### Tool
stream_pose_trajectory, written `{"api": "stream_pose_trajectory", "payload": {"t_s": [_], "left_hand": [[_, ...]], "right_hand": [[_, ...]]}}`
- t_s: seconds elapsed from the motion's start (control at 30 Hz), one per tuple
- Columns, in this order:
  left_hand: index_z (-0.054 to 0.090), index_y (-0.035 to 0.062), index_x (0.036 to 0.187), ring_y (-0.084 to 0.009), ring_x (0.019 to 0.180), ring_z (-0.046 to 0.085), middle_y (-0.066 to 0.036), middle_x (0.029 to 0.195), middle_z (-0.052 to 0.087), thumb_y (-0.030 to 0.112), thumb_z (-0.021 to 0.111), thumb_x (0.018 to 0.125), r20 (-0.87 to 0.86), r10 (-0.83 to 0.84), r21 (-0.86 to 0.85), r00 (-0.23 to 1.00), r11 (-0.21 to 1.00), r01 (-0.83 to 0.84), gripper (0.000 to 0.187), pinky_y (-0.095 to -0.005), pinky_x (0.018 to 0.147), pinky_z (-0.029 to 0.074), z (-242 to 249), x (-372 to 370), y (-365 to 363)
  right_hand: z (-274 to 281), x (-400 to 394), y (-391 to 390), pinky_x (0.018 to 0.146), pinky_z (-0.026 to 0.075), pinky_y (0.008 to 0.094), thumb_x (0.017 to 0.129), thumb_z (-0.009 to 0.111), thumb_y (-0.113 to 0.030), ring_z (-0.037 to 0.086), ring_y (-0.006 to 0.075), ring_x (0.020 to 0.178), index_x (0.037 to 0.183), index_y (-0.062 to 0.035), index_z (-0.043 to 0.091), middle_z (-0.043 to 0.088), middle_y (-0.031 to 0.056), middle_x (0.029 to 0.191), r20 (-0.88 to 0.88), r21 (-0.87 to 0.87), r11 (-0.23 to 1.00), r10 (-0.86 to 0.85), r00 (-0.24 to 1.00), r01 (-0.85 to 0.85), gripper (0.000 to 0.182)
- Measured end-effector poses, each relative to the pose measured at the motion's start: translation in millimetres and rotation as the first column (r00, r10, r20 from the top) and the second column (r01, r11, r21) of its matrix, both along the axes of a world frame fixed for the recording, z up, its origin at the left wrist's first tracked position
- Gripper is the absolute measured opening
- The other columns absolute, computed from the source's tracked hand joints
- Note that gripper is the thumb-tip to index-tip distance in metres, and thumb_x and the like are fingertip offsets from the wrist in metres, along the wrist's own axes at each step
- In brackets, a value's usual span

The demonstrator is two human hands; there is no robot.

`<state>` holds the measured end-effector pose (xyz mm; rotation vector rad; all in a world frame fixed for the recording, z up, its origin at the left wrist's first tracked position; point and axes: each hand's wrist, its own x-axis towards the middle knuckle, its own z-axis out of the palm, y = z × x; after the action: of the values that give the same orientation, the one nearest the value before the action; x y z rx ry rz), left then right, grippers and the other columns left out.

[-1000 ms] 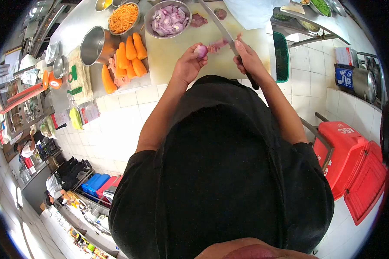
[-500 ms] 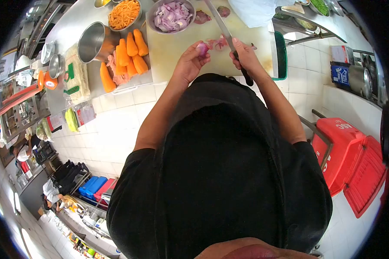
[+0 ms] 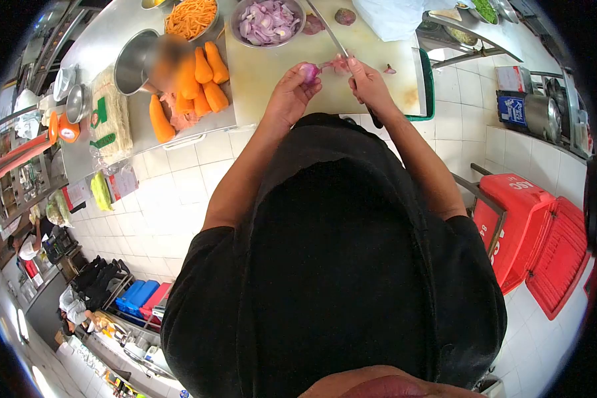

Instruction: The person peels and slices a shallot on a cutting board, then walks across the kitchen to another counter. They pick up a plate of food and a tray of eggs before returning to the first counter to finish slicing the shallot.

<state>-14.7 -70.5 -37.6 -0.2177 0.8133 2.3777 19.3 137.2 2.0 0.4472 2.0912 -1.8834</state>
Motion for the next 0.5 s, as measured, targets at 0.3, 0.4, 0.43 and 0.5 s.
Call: {"api": "stream_pose_trajectory", "payload": {"t_s": [0.3,0.4,0.43,0.5], "left_hand": [[0.056,0.0084,0.115,-0.0187,0.101,0.061,-0.005,0.11,0.064,0.023,0.063,0.091,-0.009,0.03,0.078,1.0,0.997,-0.029,0.029,-0.0352,0.093,0.048,6.1,4.7,-1.6],[0.056,0.009,0.116,-0.0187,0.105,0.059,-0.004,0.112,0.063,0.026,0.065,0.09,-0.042,0.003,0.076,0.999,0.997,0.0,0.032,-0.0352,0.095,0.047,10.9,6.3,-3.1],[0.056,0.0087,0.119,-0.0199,0.108,0.059,-0.005,0.114,0.063,0.027,0.065,0.089,-0.065,0.001,0.085,0.998,0.996,0.005,0.036,-0.036,0.097,0.046,8.9,6.4,-4.5],[0.055,0.0086,0.119,-0.0195,0.107,0.059,-0.004,0.114,0.063,0.027,0.064,0.09,-0.069,0.011,0.071,0.998,0.997,-0.006,0.036,-0.0356,0.096,0.046,8.1,7.5,-6.9]], "right_hand": [[11.7,18.9,-50.0,0.069,0.049,0.0365,0.091,0.065,-0.035,0.064,0.0263,0.074,0.141,-0.0028,0.032,0.065,0.0175,0.079,-0.37,0.2,0.976,0.151,0.917,-0.08,0.068],[11.6,16.9,-55.3,0.069,0.049,0.0367,0.089,0.067,-0.036,0.065,0.0279,0.075,0.139,-0.0032,0.036,0.065,0.0177,0.081,-0.388,0.246,0.964,0.192,0.901,-0.1,0.067],[16.2,16.9,-56.5,0.069,0.049,0.037,0.089,0.067,-0.036,0.065,0.0282,0.076,0.138,-0.0037,0.038,0.066,0.0176,0.082,-0.379,0.237,0.965,0.199,0.904,-0.113,0.066],[18.4,17.5,-59.3,0.069,0.049,0.0372,0.089,0.067,-0.036,0.066,0.0278,0.077,0.135,-0.0047,0.044,0.066,0.0165,0.084,-0.392,0.279,0.954,0.219,0.894,-0.111,0.061]]}}
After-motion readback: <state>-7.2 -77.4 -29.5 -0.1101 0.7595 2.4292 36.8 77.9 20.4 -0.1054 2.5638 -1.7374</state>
